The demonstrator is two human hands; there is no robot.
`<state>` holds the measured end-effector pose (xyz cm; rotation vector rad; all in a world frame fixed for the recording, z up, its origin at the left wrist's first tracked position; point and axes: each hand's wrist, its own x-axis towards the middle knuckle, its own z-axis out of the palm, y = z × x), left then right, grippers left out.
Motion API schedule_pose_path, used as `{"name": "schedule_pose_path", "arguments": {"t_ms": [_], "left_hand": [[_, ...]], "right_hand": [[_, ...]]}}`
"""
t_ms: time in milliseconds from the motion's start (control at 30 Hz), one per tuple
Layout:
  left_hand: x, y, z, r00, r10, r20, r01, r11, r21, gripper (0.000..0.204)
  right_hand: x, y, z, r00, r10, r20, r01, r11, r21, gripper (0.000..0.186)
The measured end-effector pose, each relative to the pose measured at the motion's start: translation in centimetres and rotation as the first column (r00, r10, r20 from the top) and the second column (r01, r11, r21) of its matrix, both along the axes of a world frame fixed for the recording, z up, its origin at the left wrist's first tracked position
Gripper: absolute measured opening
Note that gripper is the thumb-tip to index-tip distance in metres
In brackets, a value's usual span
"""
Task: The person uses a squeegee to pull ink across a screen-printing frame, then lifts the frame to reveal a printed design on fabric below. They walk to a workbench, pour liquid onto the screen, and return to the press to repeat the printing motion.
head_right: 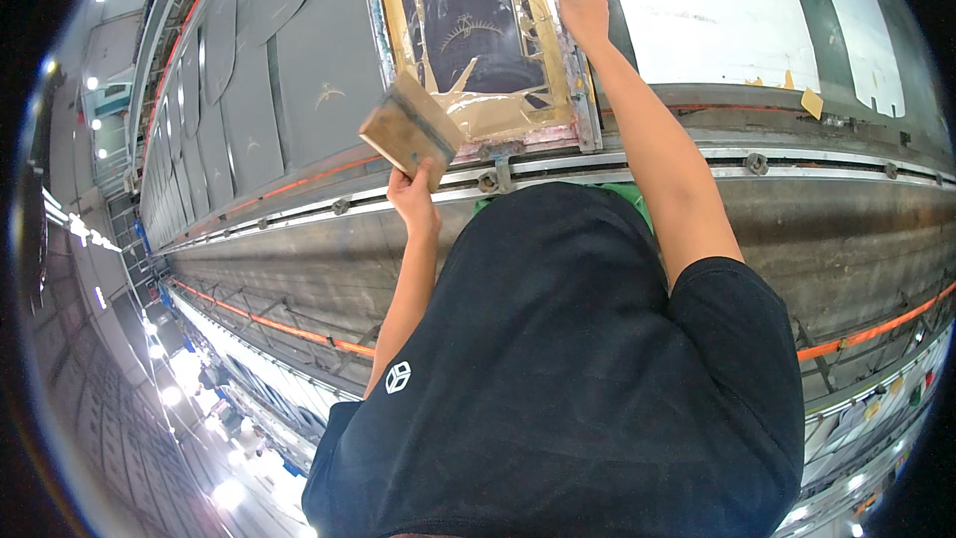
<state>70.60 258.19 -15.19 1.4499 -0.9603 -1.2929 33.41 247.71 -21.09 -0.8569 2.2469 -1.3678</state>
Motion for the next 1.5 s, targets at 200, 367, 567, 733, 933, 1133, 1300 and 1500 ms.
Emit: {"name": "schedule_pose_path", "arguments": {"t_ms": [200,367,567,733,933,1133,1300,1500], "left_hand": [[-0.1,-1.6,-1.0,0.931,0.124,-0.343,-0.071,0.984,0.165,0.035],[-0.8,-0.8,-1.6,0.920,0.139,-0.367,-0.024,0.953,0.302,0.036],[-1.5,0.0,-1.5,0.929,0.157,-0.336,-0.038,0.941,0.336,0.037],[-2.9,0.2,-1.5,0.944,0.138,-0.300,-0.022,0.933,0.359,0.038],[-5.9,-1.8,-2.4,0.930,0.100,-0.354,0.012,0.954,0.299,0.036],[-2.3,-8.0,-0.5,0.886,-0.088,0.455,0.171,0.975,-0.144,0.021],[-3.9,-6.1,-1.9,0.637,-0.107,0.763,0.297,0.948,-0.115,0.030],[-12.2,-5.7,-2.1,0.915,-0.281,0.289,0.328,0.936,-0.129,0.027]], "right_hand": [[0.3,0.4,0.9,0.995,0.032,0.098,-0.035,0.999,0.026,0.041],[0.0,0.1,0.5,0.998,0.012,0.069,-0.013,1.000,0.018,0.040],[0.3,0.2,0.7,0.998,0.007,0.060,-0.006,1.000,-0.015,0.041],[0.1,0.2,0.5,1.000,0.008,0.028,-0.008,1.000,0.015,0.041],[0.1,0.2,1.1,0.995,0.017,0.093,-0.020,0.999,0.032,0.040],[0.4,0.3,1.4,1.000,0.002,0.031,-0.002,1.000,0.000,0.039],[0.5,0.2,1.2,1.000,-0.003,0.028,0.003,1.000,-0.008,0.039],[0.2,0.2,1.5,0.999,0.023,0.034,-0.024,0.999,0.031,0.038]]}}
